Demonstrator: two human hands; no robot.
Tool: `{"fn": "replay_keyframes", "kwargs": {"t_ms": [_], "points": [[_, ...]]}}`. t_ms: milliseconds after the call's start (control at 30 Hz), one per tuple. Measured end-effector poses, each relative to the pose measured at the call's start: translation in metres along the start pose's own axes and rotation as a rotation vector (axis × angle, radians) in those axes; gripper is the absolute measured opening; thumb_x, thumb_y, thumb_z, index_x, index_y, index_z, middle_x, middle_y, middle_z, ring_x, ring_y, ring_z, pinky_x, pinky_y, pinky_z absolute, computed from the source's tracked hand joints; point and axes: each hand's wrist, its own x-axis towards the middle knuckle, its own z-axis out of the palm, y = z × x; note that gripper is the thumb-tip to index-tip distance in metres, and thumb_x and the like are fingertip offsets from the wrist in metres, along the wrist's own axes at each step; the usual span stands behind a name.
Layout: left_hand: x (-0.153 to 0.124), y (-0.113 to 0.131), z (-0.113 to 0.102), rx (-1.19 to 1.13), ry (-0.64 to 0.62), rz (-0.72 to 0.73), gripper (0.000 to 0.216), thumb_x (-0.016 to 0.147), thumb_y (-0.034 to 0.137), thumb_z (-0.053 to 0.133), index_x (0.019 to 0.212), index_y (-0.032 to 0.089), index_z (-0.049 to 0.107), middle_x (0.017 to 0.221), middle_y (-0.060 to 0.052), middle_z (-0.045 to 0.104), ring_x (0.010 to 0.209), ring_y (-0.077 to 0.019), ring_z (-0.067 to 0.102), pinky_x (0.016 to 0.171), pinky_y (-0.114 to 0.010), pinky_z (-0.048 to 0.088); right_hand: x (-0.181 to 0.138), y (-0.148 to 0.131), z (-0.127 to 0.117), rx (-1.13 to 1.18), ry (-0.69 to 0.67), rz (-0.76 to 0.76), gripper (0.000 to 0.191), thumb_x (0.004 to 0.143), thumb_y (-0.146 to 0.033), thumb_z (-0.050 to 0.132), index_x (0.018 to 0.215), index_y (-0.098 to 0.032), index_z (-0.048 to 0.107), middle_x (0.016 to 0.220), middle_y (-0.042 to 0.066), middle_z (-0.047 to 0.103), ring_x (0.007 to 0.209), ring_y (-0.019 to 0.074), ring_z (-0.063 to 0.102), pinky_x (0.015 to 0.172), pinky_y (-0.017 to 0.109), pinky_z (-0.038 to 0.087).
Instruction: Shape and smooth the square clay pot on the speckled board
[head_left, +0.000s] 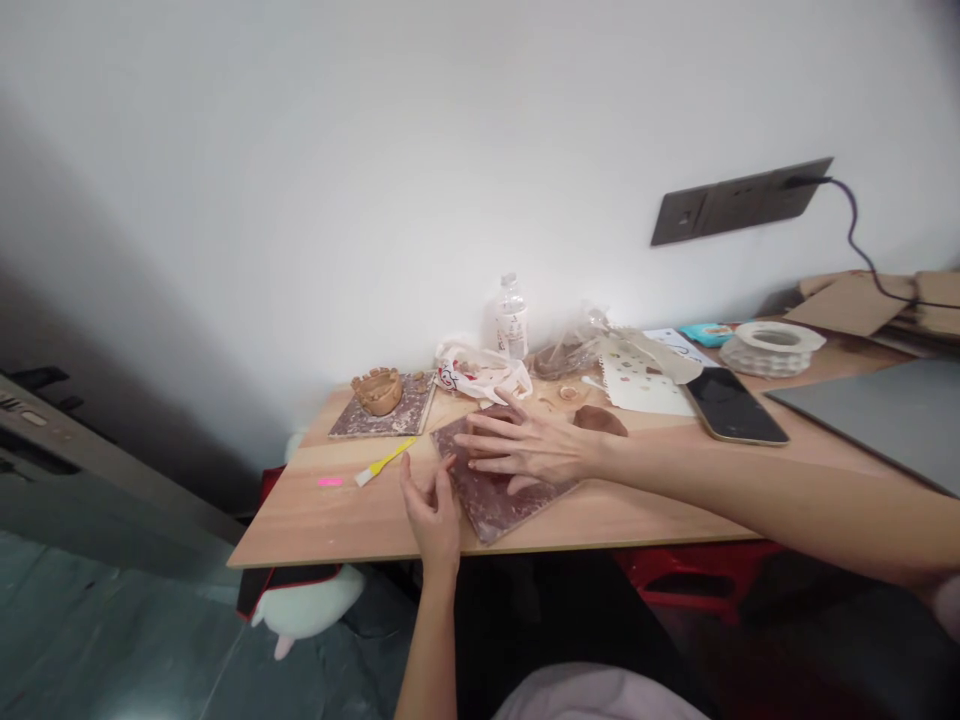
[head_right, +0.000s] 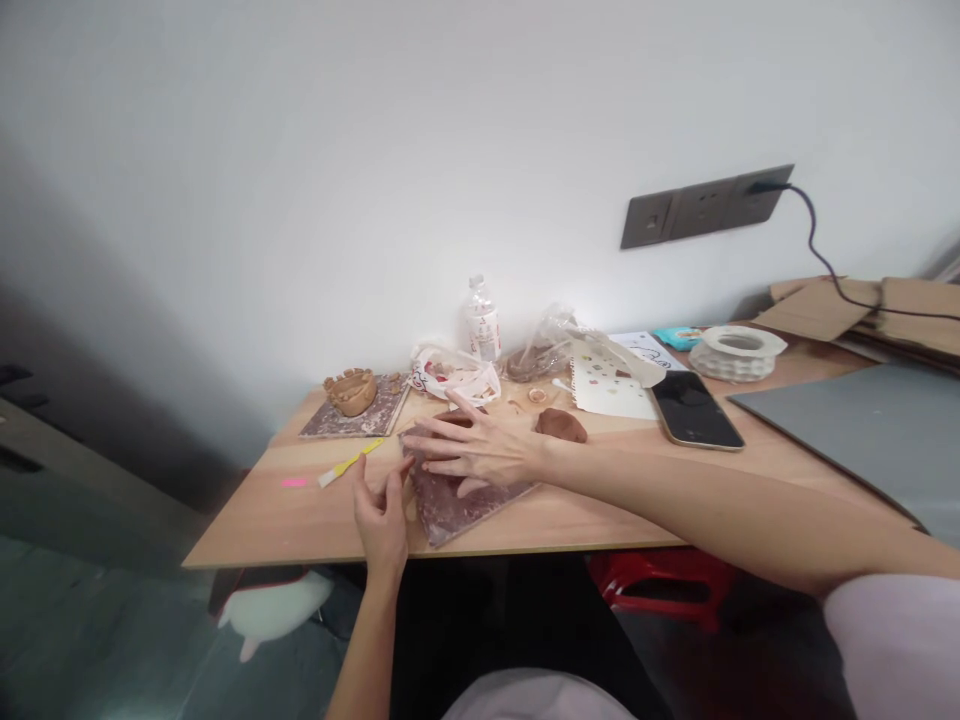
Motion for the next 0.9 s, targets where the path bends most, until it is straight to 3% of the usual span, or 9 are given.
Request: {"fn": "replay_keyframes", "kwargs": {"t_ms": [367,700,900], "points": [[-0.002,0.006,0.001,0.03,0.046,0.009,0.072,0.09,0.042,0.058,0.148,0.013,0.026,0.102,-0.016,0.076,0.103,-0.0237,0.072,0.099,-0.041,0.052,-0.026,0.005,-0.001,-0.085,-0.032,-0.132,0.047,0.089,-0.049,0.062,0.13,-0.026,0.061,0.157,0.002,0.038,0.148,0.0288,0.02,0.118,0.061,0.015],[-0.001,0.004,0.0,-0.014,0.037,-0.002,0.074,0.09,0.042,0.056,0.149,0.013,0.022,0.102,-0.015,0.075,0.105,-0.0233,0.072,0.1,-0.042,0.051,-0.006,0.02,0.002,-0.093,0.028,-0.143,0.052,0.09,-0.047,0.062,0.136,-0.026,0.055,0.157,0.003,0.037,0.15,0.0249,0.018,0.12,0.052,0.02],[-0.001,0.004,0.0,0.005,0.043,0.008,0.073,0.09,0.043,0.057,0.149,0.014,0.024,0.101,-0.013,0.076,0.103,-0.0226,0.072,0.101,-0.041,0.051,-0.03,0.022,-0.007,-0.062,-0.066,-0.195,0.05,0.088,-0.038,0.064,0.136,-0.03,0.054,0.158,0.001,0.036,0.149,0.0256,0.019,0.119,0.055,0.023]]}}
